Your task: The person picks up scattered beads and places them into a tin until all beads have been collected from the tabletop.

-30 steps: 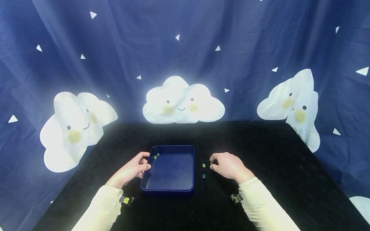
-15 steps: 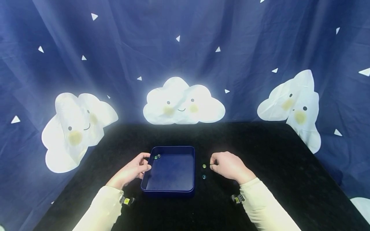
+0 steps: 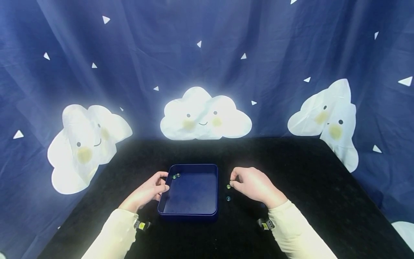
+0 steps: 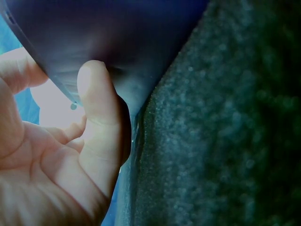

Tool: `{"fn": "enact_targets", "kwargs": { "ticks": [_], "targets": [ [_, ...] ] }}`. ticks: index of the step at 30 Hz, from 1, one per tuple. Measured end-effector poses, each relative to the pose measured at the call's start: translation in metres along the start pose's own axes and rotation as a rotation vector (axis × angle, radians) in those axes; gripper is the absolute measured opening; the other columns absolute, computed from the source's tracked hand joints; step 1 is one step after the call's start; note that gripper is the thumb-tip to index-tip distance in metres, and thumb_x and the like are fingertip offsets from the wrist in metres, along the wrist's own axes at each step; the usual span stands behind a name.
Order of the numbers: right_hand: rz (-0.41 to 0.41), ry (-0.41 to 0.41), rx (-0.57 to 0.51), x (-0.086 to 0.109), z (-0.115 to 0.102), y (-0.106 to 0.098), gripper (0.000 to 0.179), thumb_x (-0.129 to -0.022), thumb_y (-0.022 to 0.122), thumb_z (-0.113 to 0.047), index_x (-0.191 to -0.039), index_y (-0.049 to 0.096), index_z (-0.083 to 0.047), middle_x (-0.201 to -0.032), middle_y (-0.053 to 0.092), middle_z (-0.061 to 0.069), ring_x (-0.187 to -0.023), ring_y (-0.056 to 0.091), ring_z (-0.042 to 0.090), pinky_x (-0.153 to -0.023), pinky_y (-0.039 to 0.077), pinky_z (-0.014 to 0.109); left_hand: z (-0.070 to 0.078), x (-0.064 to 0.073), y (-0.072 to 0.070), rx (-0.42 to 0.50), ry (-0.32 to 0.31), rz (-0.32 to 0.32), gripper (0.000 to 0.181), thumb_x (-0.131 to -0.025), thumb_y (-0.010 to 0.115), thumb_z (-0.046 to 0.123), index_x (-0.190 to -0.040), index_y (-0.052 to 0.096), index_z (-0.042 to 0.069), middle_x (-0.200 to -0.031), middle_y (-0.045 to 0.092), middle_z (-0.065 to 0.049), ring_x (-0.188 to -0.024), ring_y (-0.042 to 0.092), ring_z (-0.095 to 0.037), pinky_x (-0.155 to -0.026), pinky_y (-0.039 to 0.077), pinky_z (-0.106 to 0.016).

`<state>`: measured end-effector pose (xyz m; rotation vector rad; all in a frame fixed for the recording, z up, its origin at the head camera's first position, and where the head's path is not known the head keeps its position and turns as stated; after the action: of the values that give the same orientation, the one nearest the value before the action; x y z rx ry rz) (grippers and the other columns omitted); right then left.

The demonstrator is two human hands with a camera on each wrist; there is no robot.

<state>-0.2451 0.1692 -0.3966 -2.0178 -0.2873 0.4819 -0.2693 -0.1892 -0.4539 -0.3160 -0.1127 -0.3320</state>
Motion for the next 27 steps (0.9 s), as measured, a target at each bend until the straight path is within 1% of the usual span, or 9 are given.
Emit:
{"fn": "enact_targets", "kwargs": {
  "ticks": [6, 11, 15, 18, 23, 27],
  "targets": [
    [0.019, -0.030, -0.016, 0.002, -0.013, -0.004, 0.015, -0.081, 0.069, -0.033, -0.085, 0.056, -0.038, -0.053, 0.043, -0.017, -0.044, 0.041, 0.001, -0.046, 0.037, 0.024, -0.001, -0.001, 0.001, 0.013, -0.004, -0.007, 0.051, -0.084, 0.060, 0.007, -0.130, 0.039, 0.006, -0.084, 0.052, -0.014, -0.059, 0.055, -0.023, -0.054, 0.053, -0.038],
    [0.057, -0.067, -0.037, 0.003, -0.025, -0.007, 0.014, -0.082, 0.069, -0.033, -0.088, 0.057, -0.036, -0.054, 0.043, -0.017, -0.046, 0.040, 0.000, -0.047, 0.037, 0.022, -0.002, -0.002, 0.000, 0.015, 0.000, -0.012, 0.051, -0.085, 0.060, 0.006, -0.132, 0.037, 0.005, -0.083, 0.051, -0.013, -0.059, 0.054, -0.023, -0.054, 0.052, -0.038],
    [0.078, -0.091, -0.044, 0.003, -0.035, -0.005, 0.013, -0.082, 0.069, -0.032, -0.090, 0.059, -0.035, -0.055, 0.043, -0.018, -0.047, 0.041, -0.001, -0.049, 0.038, 0.021, -0.003, -0.003, 0.000, 0.016, -0.003, -0.013, 0.052, -0.085, 0.060, 0.007, -0.132, 0.038, 0.006, -0.083, 0.051, -0.013, -0.059, 0.054, -0.022, -0.054, 0.052, -0.039],
    [0.071, -0.101, -0.041, 0.003, -0.042, 0.000, 0.012, -0.084, 0.067, -0.033, -0.092, 0.059, -0.035, -0.056, 0.043, -0.018, -0.048, 0.041, -0.001, -0.048, 0.038, 0.021, -0.003, -0.003, 0.000, 0.016, -0.007, -0.012, 0.052, -0.084, 0.061, 0.008, -0.131, 0.039, 0.007, -0.083, 0.052, -0.013, -0.058, 0.055, -0.022, -0.054, 0.052, -0.039],
    [0.034, -0.133, -0.033, 0.003, -0.050, 0.011, 0.012, -0.085, 0.065, -0.034, -0.096, 0.059, -0.036, -0.057, 0.043, -0.020, -0.048, 0.041, -0.002, -0.049, 0.039, 0.020, -0.002, -0.002, 0.000, 0.013, -0.003, -0.011, 0.051, -0.084, 0.061, 0.007, -0.130, 0.039, 0.006, -0.083, 0.052, -0.013, -0.058, 0.054, -0.021, -0.054, 0.052, -0.038],
    [0.043, -0.157, -0.032, 0.003, -0.051, 0.014, 0.014, -0.086, 0.065, -0.032, -0.099, 0.059, -0.035, -0.058, 0.042, -0.019, -0.049, 0.040, -0.002, -0.052, 0.039, 0.019, 0.005, 0.002, 0.001, 0.016, -0.001, -0.021, 0.052, -0.085, 0.060, 0.005, -0.131, 0.037, 0.003, -0.082, 0.051, -0.012, -0.058, 0.054, -0.021, -0.054, 0.052, -0.038]
  ]
}}
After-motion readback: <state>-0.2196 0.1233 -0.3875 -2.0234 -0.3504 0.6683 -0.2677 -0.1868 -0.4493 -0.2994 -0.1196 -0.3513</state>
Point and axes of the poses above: each hand's wrist, its own x-axis away from the middle knuckle, its own y-axis out of the palm, z = x × y, the point moved 4 cm from there along -x, towards the middle knuckle
